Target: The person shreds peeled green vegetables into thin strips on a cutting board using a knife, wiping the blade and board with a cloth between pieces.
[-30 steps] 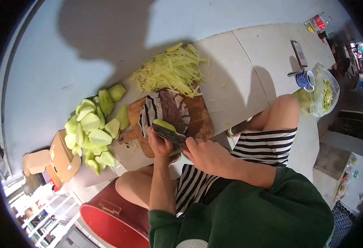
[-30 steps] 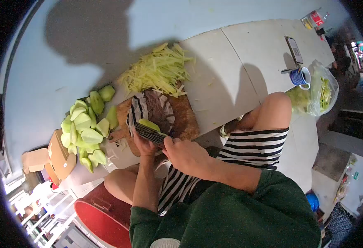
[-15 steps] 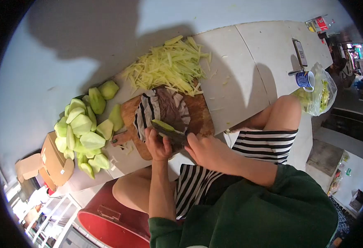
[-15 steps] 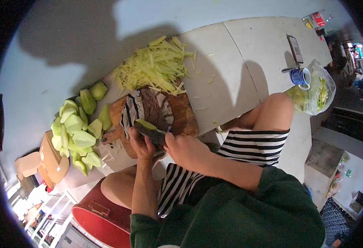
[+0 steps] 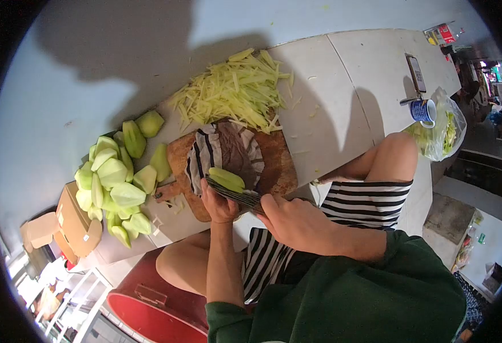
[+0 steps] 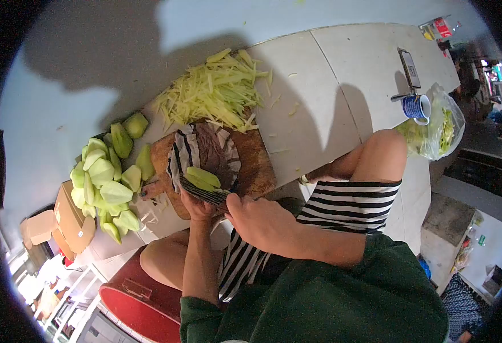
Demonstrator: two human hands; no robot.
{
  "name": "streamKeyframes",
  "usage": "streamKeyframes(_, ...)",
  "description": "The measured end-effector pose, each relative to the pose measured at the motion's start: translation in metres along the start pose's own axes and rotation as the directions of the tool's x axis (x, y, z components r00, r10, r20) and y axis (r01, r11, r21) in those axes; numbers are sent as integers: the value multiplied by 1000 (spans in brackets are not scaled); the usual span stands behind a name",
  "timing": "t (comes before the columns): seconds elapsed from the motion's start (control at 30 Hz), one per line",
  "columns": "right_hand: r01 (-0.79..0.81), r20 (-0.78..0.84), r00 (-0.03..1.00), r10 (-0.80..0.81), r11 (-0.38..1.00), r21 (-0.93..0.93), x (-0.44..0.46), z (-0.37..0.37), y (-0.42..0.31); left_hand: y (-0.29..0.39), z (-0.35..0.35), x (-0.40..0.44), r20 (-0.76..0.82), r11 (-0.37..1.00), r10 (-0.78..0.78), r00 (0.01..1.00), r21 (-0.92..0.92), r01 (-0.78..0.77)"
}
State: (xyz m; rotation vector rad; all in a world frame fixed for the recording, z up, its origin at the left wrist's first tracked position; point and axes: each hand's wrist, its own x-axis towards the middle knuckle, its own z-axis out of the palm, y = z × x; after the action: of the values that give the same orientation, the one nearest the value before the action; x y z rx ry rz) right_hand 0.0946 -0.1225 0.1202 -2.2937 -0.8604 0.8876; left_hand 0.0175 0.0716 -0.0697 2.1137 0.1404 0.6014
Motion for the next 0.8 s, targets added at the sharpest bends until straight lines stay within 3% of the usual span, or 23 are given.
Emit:
streamKeyframes(0.07,-31,62,998,31,1000,-1,0,0,1,1,2,0,-28,1000,-7,1000,-5,7)
streamKeyframes(0.13,39,-47,998,-40,999,-12,2,12,10,4,3,2,-58,1000,-19,998,-10,18)
streamKeyframes(0.37,14,-64,998,-15,1000,-17,40,49,43,8,0,9,-35,998,52,998,44,-50)
streamKeyframes(0.5,8,-50,999,-8,1000,16,27,24,23,3,-2,1,19,997,-48,999,53,47)
streamKeyframes(0.6,11,-2,1000,-11,1000,25,8,4,4,2,4,1,-60,1000,-1,998,-26,0)
streamKeyframes(0.8,-21,42,999,20,999,39,4,-1,1,3,2,3,-23,997,-28,999,-66,27)
